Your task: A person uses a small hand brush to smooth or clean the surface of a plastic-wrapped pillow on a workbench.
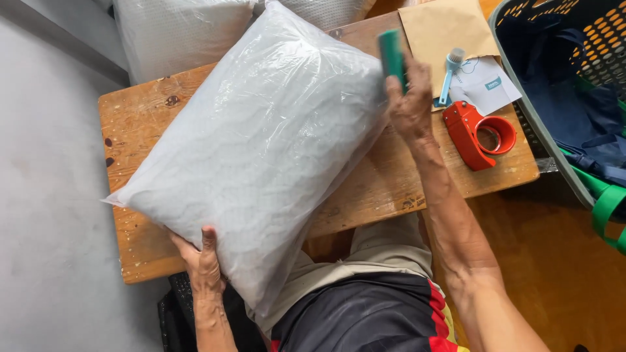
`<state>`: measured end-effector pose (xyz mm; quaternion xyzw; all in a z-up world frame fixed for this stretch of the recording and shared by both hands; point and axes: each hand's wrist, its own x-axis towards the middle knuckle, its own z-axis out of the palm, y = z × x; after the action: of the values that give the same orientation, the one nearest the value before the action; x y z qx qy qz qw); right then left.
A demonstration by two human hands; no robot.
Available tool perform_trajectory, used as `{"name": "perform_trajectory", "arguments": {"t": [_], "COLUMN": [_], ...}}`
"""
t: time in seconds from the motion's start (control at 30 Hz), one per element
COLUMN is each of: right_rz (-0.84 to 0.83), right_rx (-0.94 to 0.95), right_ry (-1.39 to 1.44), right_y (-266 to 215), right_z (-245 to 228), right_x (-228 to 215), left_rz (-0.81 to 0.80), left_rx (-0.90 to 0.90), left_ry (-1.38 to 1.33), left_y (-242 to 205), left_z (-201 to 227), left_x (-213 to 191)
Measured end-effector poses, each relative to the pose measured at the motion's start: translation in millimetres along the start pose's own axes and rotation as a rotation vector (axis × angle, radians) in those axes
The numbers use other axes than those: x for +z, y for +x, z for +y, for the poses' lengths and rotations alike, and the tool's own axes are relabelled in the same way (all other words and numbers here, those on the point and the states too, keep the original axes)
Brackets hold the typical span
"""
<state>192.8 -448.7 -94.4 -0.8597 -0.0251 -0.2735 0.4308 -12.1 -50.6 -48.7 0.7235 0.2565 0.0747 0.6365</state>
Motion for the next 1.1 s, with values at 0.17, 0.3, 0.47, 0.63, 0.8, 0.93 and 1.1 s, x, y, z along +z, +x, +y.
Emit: {"name": "perform_trajectory", "arguments": {"t": [0.17,0.3,0.47,0.63,0.8,0.93,1.1], "right_rz": [-0.175,-0.542,-0.028,0.334,-0.086,-0.471,-0.529], "right_rx": [-0.348,-0.659,-0.275,0.165,-0.095,-0.191,-0.339], "right_ry": [0.030,0.274,0.221,0.100,0.261,0.483,0.628], "right_y": [-114.1,-184.9,-99.3,-39.5,-118.8,-181.4,-163.5], "right_z": [-114.4,-158.2,-83.9,13.8,-90.0,-142.3,-120.4], "right_x": [32.1,28.7,-11.1,-9.4,21.8,8.9,-14.4], "left_rz": [0.045,0.081,0.063,0.048,0.033,0.032,0.042], "left_rx": [0.006,0.041,-0.019,-0.002,-0.084,-0.084,-0.055], "left_ry": [0.039,0.055,0.030,0.026,-0.001,0.030,0.016], "left_y": [2.9,3.4,2.2,3.2,2.9,4.8,1.9], "left_z": [-7.1,-5.3,-2.7,-1.3,3.1,-0.2,0.3], "left_x": [-0.8,-0.2,-1.4,0.1,0.1,-0.2,-1.3]}}
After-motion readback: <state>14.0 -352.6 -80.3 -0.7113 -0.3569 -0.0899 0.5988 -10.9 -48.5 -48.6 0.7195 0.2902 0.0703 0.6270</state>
